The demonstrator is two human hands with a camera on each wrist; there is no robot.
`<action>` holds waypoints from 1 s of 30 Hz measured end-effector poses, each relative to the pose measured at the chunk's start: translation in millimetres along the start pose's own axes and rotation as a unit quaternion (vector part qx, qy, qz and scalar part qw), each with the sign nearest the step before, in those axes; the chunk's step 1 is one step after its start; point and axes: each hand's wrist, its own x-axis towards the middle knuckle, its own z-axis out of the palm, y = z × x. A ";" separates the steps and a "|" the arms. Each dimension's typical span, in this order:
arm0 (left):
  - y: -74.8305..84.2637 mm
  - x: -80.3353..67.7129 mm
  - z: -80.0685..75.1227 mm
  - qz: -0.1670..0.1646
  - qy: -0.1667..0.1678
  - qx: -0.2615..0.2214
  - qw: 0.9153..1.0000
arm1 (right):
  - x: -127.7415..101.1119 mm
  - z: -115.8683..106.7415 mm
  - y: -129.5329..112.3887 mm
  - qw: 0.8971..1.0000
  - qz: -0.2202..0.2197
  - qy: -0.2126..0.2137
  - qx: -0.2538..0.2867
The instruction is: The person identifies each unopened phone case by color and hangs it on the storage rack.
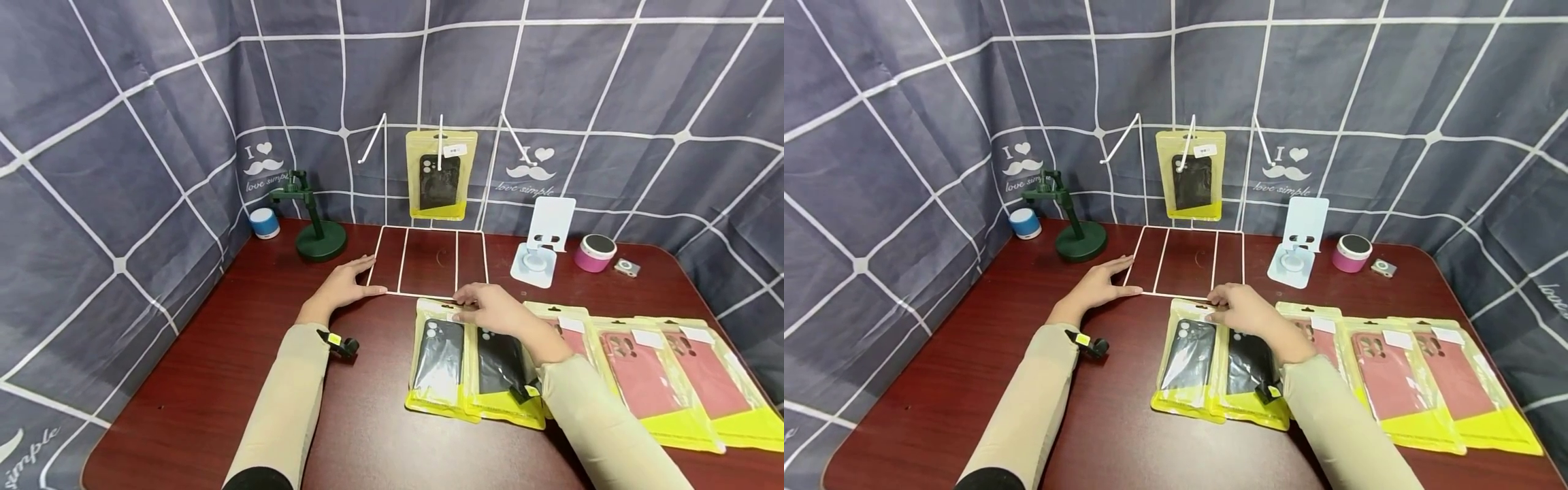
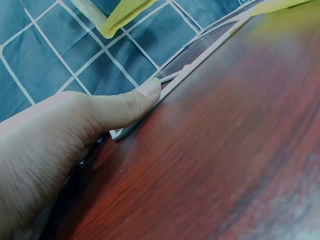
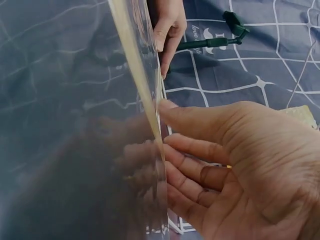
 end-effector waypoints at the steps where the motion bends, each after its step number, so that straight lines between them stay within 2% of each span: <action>1: 0.2 -0.2 -0.2 0.000 0.001 0.001 1.000 | 0.0 0.1 0.4 1.000 -0.004 0.000 -0.006; 7: -0.6 -0.2 -0.6 0.007 0.004 0.006 1.000 | -0.4 0.1 2.9 0.999 -0.012 -0.014 -0.026; 17: -3.3 0.6 0.6 0.010 0.004 0.002 1.000 | 1.4 3.8 6.8 1.000 -0.015 -0.023 -0.012; 30: -3.5 1.0 1.1 0.015 0.006 0.012 1.000 | 0.9 8.5 8.1 0.994 -0.097 -0.013 -0.053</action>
